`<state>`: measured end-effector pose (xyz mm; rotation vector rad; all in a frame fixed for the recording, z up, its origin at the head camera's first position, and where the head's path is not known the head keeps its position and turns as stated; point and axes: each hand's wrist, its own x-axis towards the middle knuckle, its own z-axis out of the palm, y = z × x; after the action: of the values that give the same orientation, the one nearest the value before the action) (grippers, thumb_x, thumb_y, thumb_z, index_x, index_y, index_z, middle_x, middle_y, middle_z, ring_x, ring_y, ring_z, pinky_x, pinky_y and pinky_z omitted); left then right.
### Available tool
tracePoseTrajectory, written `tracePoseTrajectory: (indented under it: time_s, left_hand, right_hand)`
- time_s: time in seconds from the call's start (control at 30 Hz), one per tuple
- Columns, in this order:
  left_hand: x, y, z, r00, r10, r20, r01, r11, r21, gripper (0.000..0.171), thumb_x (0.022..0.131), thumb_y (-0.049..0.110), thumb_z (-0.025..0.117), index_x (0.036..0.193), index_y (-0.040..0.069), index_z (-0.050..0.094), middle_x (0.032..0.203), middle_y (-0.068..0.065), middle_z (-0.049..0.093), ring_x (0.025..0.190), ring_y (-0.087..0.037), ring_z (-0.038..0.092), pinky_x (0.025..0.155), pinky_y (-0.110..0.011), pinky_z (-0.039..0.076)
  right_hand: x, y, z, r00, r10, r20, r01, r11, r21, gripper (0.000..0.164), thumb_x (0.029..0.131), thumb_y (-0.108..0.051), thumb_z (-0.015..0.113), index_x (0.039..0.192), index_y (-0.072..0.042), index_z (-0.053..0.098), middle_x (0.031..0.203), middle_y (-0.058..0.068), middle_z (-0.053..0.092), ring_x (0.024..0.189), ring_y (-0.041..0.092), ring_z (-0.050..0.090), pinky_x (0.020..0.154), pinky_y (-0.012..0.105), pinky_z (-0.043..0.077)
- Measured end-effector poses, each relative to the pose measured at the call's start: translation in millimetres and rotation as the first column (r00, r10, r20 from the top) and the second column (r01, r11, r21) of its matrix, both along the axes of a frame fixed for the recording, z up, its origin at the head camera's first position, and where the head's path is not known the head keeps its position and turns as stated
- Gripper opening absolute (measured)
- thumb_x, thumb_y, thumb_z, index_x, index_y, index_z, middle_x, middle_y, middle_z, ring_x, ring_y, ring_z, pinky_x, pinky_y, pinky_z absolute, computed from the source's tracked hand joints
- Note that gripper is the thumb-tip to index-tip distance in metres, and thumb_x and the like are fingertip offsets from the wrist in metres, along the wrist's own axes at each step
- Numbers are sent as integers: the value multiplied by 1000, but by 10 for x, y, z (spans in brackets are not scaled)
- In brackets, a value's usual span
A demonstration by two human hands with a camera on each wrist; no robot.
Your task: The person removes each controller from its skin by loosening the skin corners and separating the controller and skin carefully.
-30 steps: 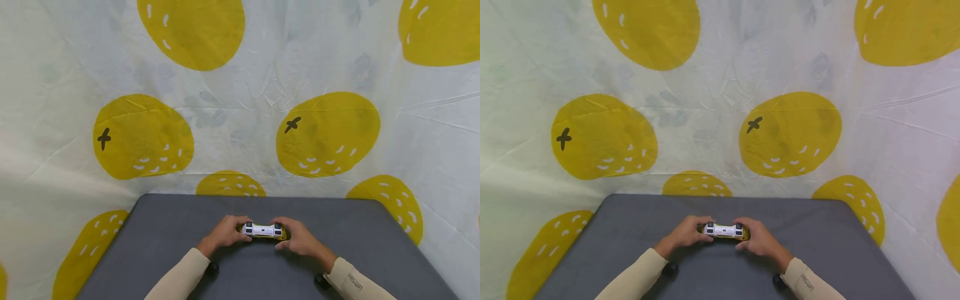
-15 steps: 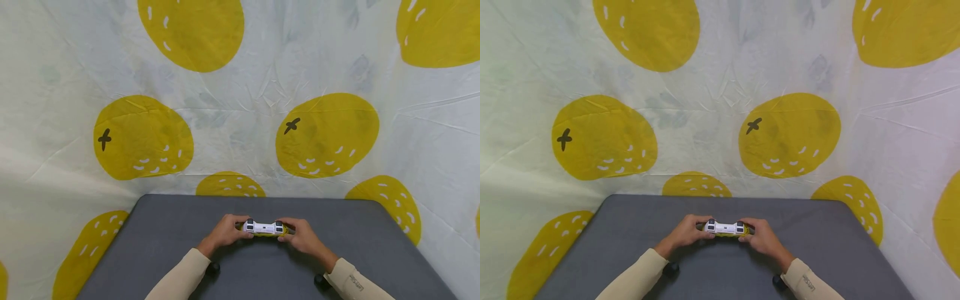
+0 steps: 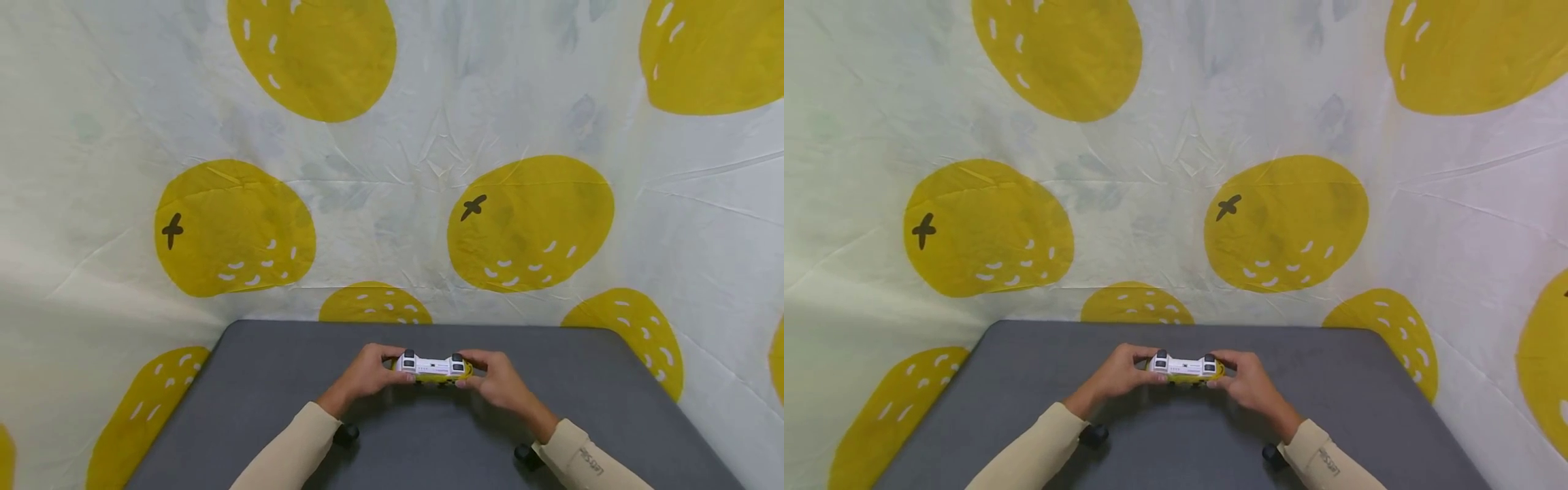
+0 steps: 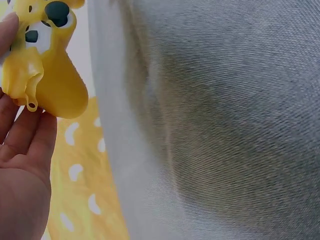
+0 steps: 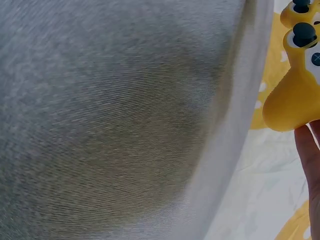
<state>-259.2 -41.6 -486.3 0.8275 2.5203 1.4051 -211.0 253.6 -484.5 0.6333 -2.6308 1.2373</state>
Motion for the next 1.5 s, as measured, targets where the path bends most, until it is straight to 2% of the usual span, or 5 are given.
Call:
tracePoseTrajectory:
  time_s: [0.27, 0.53, 0.67, 0.93, 1.5]
  left_hand:
    - [0, -30, 104, 997, 27, 73, -32, 997, 77, 50, 85, 25, 87, 128, 3, 74, 119, -14, 77, 104, -21, 72, 81, -27, 58]
    - [6, -48, 155, 993, 13, 121, -31, 989, 142, 44, 89, 27, 84, 127, 6, 75, 114, -12, 78, 91, -12, 72, 76, -25, 59]
    - [17, -41, 201, 991, 20, 132, -42, 984, 170, 40, 89, 24, 85, 124, 6, 77, 111, -13, 79, 87, -11, 70, 74, -24, 58]
    - [50, -28, 278, 986, 25, 163, -59, 978, 202, 37, 90, 24, 84, 121, 5, 78, 108, -13, 79, 85, -12, 70, 74, -25, 58]
    - [71, -45, 317, 981, 29, 194, -73, 971, 228, 35, 92, 29, 81, 118, 5, 79, 105, -13, 80, 86, -11, 72, 75, -26, 58]
  right_hand:
    - [11, -16, 130, 999, -24, 35, 27, 997, -74, 42, 83, -12, 87, 122, -3, 76, 118, 15, 77, 104, 18, 75, 84, 27, 61]
    - [61, -52, 258, 991, -78, 109, 88, 992, -91, 49, 86, -10, 84, 130, 6, 69, 122, 23, 74, 104, 29, 75, 78, 26, 60]
    - [69, -63, 309, 983, -101, 156, 118, 988, -99, 50, 87, -11, 84, 131, 5, 68, 122, 22, 74, 102, 24, 74, 76, 23, 59]
    - [58, -71, 375, 985, -58, 165, 86, 983, -164, 46, 90, -9, 81, 130, 8, 68, 115, 24, 76, 87, 4, 71, 72, 23, 59]
    - [56, -62, 443, 978, -20, 205, 64, 976, -209, 43, 94, -13, 77, 130, 9, 67, 115, 24, 76, 89, 4, 74, 77, 23, 60]
